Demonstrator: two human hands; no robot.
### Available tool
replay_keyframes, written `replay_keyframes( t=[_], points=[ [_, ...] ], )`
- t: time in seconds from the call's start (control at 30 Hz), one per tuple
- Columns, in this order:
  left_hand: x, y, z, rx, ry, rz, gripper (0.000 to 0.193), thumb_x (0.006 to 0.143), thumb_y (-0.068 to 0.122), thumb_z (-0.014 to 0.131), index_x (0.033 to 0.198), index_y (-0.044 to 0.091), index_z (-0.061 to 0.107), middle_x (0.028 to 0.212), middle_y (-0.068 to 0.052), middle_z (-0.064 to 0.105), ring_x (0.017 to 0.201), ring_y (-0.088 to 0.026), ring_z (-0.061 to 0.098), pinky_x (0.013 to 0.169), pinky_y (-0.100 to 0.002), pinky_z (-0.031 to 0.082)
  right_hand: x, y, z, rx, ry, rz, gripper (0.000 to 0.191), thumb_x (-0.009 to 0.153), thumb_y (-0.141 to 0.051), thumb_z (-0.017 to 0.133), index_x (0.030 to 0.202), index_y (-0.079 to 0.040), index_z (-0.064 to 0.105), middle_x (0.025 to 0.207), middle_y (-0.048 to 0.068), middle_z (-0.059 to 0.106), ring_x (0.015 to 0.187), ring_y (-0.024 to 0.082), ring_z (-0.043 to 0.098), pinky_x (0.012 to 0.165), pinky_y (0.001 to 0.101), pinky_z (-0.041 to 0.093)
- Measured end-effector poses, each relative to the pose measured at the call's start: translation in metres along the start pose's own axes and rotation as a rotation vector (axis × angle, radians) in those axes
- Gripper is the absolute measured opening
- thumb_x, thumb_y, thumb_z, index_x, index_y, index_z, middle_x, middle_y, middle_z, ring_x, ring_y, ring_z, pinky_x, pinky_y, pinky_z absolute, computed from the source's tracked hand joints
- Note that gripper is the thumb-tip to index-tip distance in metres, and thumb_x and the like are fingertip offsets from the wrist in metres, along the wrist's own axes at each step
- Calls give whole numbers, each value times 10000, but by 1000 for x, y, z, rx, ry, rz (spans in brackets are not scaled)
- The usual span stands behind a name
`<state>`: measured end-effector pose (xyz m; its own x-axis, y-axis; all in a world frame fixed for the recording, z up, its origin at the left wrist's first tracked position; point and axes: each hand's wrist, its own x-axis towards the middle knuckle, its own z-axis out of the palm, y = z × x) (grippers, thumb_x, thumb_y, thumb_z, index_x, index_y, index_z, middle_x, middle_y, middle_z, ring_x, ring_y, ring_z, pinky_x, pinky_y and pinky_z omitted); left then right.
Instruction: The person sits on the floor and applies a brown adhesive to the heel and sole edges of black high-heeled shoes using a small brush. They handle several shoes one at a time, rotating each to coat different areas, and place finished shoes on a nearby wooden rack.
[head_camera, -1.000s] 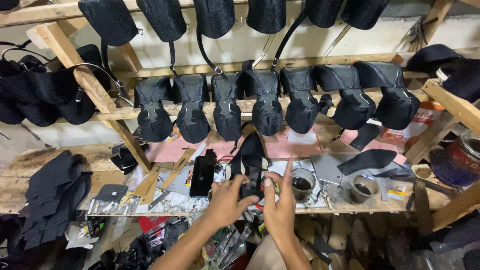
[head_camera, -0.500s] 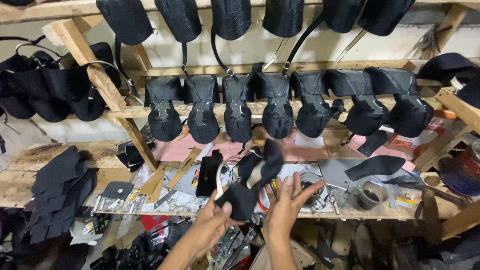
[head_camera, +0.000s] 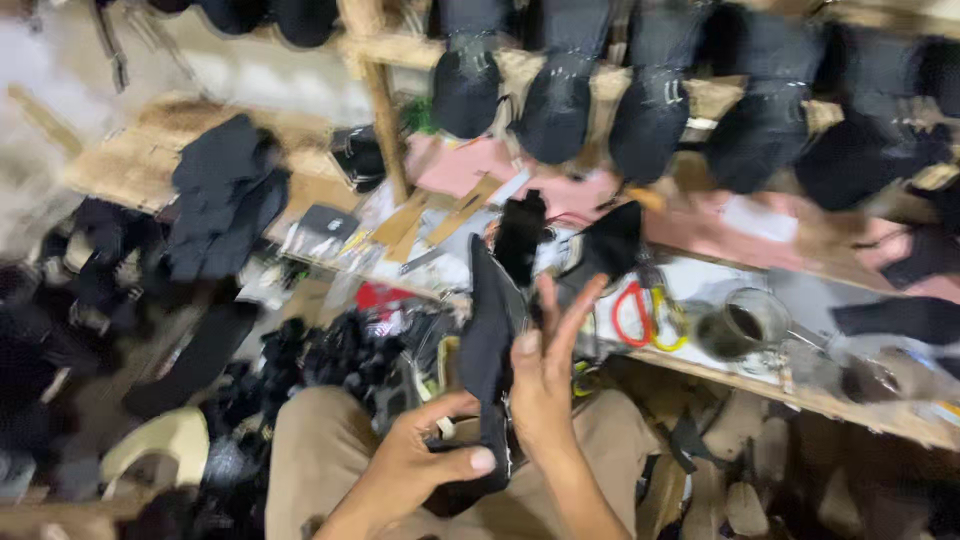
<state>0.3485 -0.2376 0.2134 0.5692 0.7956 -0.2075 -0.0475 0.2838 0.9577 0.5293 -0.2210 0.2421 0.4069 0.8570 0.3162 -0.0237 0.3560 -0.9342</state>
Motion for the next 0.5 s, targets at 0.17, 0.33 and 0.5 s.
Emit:
replay_keyframes(
  t=[0.17,0.33,0.5],
  points=[
    [-55,-26,-52,-727,241,83,616,853,75,732,1420,6,502,1297,-208,656,1114,-332,726,882,-532,577,-12,33,3,-422,-427,55,749,1024,-461,520,1641,-117,271,1559,127,497,1431,288,507,1181,495,374],
    [-73,-39,-82,-642,484,-2,557,849,96,671,1375,-42,551,1172,-168,702,989,-249,730,845,-425,590,-17,78,8,-1313,-921,-45,696,873,-537,623,1435,-129,569,1360,103,507,1154,318,429,913,513,325],
    [-72,-48,-86,-628,463,-8,502,904,118,645,1375,-45,588,1175,-144,742,1005,-194,720,874,-357,577,-14,108,16,-1465,-985,-91,626,925,-641,564,1091,-61,734,1291,33,527,1161,289,443,956,506,335]
  ],
)
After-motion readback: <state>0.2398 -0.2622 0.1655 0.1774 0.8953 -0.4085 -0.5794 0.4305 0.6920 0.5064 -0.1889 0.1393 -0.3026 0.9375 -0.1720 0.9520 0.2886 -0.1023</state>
